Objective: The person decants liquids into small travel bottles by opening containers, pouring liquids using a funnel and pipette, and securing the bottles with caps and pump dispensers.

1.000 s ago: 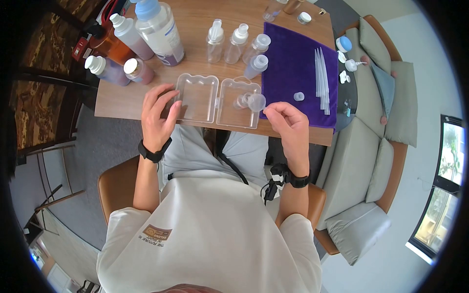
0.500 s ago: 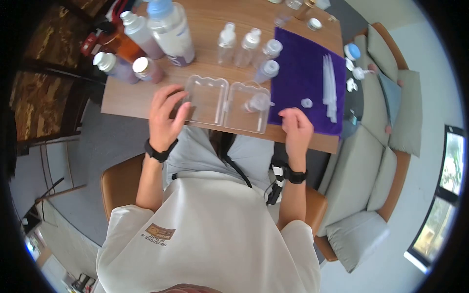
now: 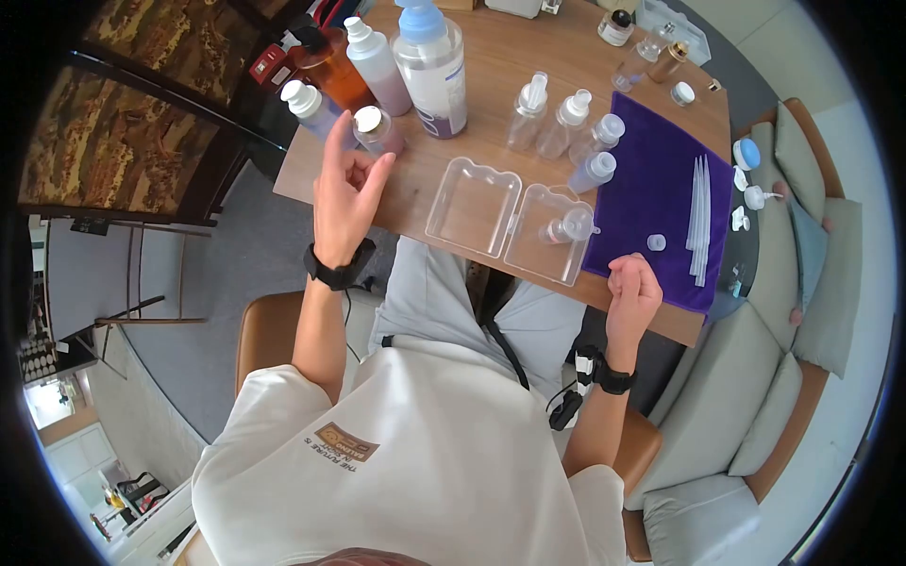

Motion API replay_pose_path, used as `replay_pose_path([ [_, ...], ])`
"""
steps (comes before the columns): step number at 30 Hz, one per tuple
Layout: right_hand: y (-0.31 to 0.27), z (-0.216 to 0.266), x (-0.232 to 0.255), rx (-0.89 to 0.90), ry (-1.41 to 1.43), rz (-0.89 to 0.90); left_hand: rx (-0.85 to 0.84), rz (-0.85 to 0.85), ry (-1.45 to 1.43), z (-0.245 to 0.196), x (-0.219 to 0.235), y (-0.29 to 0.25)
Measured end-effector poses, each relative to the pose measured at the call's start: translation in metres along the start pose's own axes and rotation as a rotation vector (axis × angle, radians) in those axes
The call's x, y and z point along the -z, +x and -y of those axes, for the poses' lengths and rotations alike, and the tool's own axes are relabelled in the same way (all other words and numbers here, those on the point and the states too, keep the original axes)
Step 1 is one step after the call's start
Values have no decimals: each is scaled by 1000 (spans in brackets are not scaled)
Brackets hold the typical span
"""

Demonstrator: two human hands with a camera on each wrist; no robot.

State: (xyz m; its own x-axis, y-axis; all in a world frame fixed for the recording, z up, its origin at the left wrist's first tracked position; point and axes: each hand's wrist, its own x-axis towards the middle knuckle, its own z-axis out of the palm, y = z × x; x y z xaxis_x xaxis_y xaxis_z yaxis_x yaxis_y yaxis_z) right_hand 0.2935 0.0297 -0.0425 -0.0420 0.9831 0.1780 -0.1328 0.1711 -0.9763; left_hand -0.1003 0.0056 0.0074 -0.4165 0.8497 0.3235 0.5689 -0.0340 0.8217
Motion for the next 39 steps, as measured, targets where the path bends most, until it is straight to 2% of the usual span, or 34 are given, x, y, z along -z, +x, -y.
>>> replay_pose_path([
  [9, -4, 0, -1, -25, 12, -20, 103, 57, 153, -6, -4, 17],
  [12, -4, 3, -2, -13, -12, -5, 94, 67, 198, 5, -5, 20],
  [17, -4, 10, -6, -43, -39, -2, 105, 58, 218, -6, -3, 17],
  [22, -5, 14, -7, -63, -96, -18, 69, 59, 273, -12, -3, 7],
  [26, -4, 14, -7, -73, -81, -11, -161, -38, 204, -20, 3, -5],
  [29, -5, 16, -7, -79, -93, -19, -252, 24, 15, -40, 7, -19],
  [30, -5, 16, -8, -82, -96, -24, -76, 140, -100, -47, 10, -30],
  [33, -11, 30, -20, 56, -221, 7, -109, 261, -266, -53, -2, -57],
  [36, -28, 60, -38, 37, -355, 86, -255, 414, -280, -60, -17, -79],
  [37, -32, 73, -47, 79, -399, 137, -254, 450, -281, -59, -24, -87],
  [39, -37, 93, -64, 167, -492, 236, -354, 498, -268, -64, -38, -96],
])
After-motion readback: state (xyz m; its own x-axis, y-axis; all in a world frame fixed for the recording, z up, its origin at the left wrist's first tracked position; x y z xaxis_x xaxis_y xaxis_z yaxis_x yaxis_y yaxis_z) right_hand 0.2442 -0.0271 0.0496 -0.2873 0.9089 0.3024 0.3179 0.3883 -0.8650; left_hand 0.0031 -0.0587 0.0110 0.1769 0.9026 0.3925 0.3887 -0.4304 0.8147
